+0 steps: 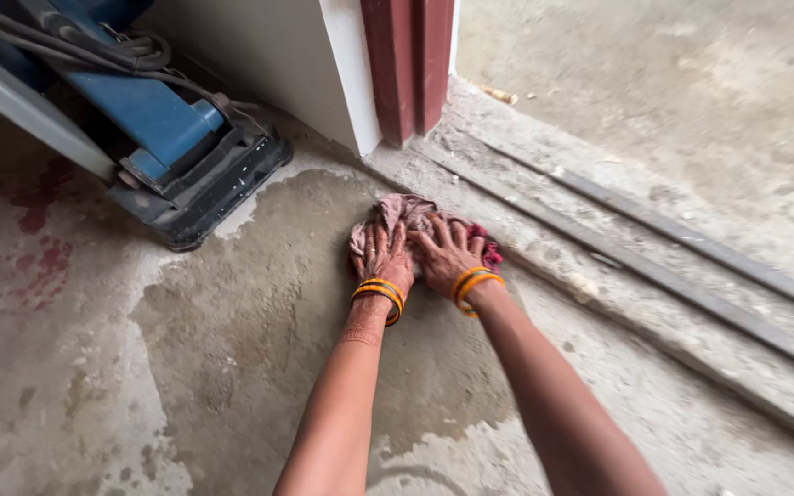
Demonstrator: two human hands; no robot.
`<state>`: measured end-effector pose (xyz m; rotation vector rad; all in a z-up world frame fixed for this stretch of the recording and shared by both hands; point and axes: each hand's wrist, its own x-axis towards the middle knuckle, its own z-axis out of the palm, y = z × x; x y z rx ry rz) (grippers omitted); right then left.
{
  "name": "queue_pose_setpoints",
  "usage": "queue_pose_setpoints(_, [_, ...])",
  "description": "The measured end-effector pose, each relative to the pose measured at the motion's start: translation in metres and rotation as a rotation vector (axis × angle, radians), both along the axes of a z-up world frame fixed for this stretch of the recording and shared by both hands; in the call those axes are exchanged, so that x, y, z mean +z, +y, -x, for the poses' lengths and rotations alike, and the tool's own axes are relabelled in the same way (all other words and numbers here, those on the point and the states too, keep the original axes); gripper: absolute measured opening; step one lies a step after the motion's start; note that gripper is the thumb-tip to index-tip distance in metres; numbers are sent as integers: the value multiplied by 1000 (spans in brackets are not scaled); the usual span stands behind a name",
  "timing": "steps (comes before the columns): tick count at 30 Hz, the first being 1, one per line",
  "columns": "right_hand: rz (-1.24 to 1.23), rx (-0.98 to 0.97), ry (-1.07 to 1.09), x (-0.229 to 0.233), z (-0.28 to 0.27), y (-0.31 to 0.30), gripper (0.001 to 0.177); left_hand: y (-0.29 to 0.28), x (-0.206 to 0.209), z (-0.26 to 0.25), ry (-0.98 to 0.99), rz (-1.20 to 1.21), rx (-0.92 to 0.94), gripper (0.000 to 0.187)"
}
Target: The person rinses a cloth in a bucket of water and wipes a concrete floor by hand, moving across the room to clean multiple areas.
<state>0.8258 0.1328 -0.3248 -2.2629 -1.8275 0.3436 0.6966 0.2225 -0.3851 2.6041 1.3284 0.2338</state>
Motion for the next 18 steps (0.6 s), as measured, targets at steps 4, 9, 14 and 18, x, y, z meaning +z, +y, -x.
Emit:
queue_pose_setpoints(4, [-61,-79,-42,-17,28,-22,58,-34,-7,20,-129,5,27,55])
queue_pose_setpoints(9, [-134,126,-62,-20,118,-121,68,-151,-7,134,-226,-15,106,56])
queue_pose_setpoints(14, [-130,544,5,-2,268,-185,63,-258,8,317,-180,-235,303,53])
queue_pose_setpoints(18, [41,826,128,-7,377,-118,61,-231,7,420,-120,-229,461,59])
